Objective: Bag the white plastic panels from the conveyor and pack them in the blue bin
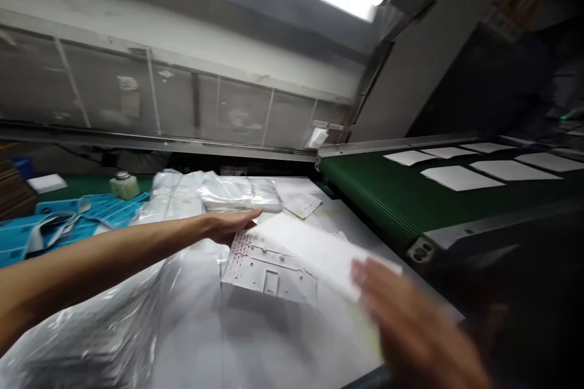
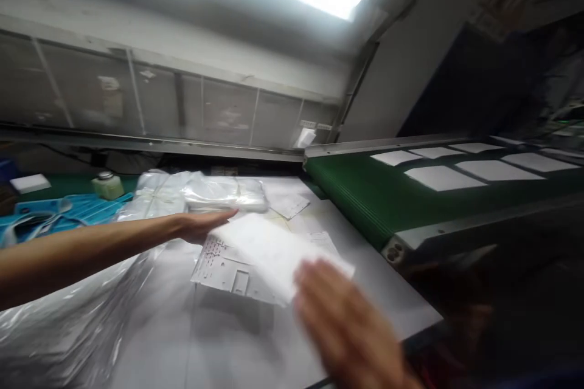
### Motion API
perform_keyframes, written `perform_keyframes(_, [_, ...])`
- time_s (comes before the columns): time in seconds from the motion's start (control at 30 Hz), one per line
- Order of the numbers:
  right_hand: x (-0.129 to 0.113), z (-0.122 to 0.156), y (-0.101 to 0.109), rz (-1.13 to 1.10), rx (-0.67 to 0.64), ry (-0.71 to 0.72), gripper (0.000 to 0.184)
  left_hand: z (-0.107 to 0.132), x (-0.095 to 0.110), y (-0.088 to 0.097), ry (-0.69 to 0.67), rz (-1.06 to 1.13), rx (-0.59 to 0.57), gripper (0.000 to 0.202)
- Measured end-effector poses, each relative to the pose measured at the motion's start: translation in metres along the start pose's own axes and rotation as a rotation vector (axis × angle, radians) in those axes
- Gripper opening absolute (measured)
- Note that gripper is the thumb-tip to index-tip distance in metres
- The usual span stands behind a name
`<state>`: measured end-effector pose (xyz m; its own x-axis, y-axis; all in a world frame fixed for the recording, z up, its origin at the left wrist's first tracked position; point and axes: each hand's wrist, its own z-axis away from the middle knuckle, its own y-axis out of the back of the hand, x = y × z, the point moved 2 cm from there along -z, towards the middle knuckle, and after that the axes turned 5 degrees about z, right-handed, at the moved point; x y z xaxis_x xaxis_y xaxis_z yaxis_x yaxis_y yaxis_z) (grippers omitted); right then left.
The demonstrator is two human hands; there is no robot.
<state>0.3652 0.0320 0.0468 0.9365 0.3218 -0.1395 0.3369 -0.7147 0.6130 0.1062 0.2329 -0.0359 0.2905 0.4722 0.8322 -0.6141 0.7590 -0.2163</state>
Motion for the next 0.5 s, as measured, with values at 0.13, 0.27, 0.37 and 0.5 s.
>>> perform_keyframes(0.13, [-0.065, 0.07, -0.029, -0.176, -0.335, 0.549, 0.046, 0.024, -0.031, -0.006, 0.038, -0.1, -0.176, 0.06])
perform_keyframes(0.27, [-0.053, 0.103, -0.06, -0.153, -0.514, 0.661, 0.065, 0.04, -0.032, -0.011, -0.039, -0.294, -0.249, 0.04])
perform_keyframes(0.37, [-0.029, 0.116, -0.078, -0.12, -0.583, 0.474, 0.068, 0.045, -0.032, -0.011, -0.158, -0.432, -0.114, 0.044])
perform_keyframes(0.5, [-0.013, 0.129, -0.089, -0.207, -0.47, -0.226, 0.076, 0.054, -0.042, -0.016, -0.354, -0.683, 0.06, 0.048])
